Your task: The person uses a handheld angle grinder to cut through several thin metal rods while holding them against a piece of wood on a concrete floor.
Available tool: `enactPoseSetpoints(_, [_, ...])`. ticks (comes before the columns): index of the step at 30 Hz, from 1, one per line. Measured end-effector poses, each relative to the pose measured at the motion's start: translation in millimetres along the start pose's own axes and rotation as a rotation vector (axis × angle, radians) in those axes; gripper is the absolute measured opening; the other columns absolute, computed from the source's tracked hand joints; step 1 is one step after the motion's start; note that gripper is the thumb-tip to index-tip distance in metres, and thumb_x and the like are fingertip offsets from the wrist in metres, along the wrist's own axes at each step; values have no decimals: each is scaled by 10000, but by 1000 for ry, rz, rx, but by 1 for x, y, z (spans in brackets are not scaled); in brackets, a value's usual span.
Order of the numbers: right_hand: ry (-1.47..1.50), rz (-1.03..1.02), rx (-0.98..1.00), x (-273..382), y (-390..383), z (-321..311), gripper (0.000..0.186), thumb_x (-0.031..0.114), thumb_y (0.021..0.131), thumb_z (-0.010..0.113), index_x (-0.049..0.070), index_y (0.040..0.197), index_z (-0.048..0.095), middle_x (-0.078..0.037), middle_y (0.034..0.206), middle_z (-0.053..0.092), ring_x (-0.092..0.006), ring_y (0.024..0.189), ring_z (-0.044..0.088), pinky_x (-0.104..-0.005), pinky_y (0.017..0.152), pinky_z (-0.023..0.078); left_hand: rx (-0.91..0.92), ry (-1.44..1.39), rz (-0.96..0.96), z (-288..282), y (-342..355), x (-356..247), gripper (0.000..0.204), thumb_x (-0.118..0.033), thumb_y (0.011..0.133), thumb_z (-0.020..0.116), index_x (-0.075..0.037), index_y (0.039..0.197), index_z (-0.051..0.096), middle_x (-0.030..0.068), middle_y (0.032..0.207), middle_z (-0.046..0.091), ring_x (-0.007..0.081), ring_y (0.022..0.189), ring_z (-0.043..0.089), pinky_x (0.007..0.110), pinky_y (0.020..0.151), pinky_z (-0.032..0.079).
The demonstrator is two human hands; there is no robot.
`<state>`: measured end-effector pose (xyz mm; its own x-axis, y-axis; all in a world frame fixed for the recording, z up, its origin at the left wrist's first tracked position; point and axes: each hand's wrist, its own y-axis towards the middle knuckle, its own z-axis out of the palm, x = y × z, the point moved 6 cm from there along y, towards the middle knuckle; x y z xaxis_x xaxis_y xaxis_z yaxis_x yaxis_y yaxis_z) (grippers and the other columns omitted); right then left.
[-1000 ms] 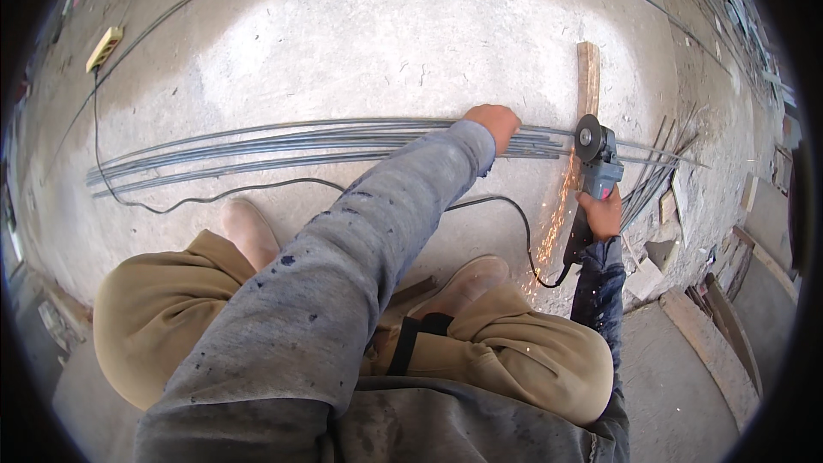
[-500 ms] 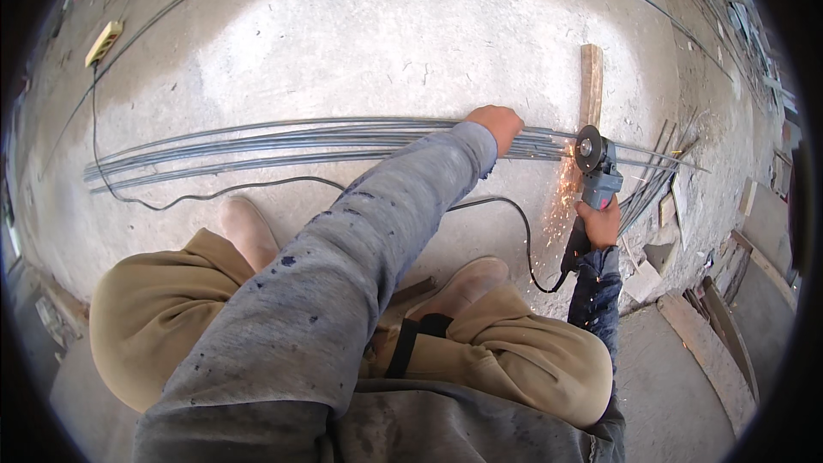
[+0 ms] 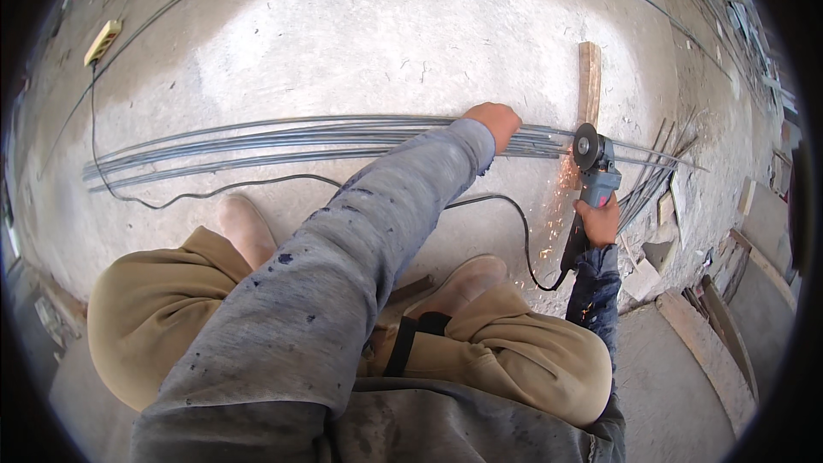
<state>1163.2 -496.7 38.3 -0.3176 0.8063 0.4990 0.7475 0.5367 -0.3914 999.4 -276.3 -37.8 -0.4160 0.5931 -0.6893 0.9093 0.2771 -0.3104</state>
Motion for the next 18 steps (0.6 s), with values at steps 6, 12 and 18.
enactPoseSetpoints(6, [149,-51,-18,-19,9,4,491,155,623,733,4,1058,563,-92,887,650,-195,778,607,-322,722,486,52,-6,-17,-5,-1,-6,254,-102,882,512,-61,1092,649,172,1012,648,330,957,626,423,835,497])
enactPoseSetpoints(12, [72,-77,-41,-6,18,-1,476,147,628,715,0,1055,564,-105,893,652,-194,780,607,-321,726,486,1,-21,-17,-5,-2,-3,253,-103,888,507,-60,1089,654,173,997,657,331,942,633,421,830,502])
enactPoseSetpoints(18, [43,-43,-30,-10,2,0,426,94,646,718,9,1038,574,-48,871,640,-152,756,589,-296,704,473,2,-12,-15,-5,-1,-5,251,-110,891,504,-62,1079,663,174,979,661,334,921,639,419,828,505])
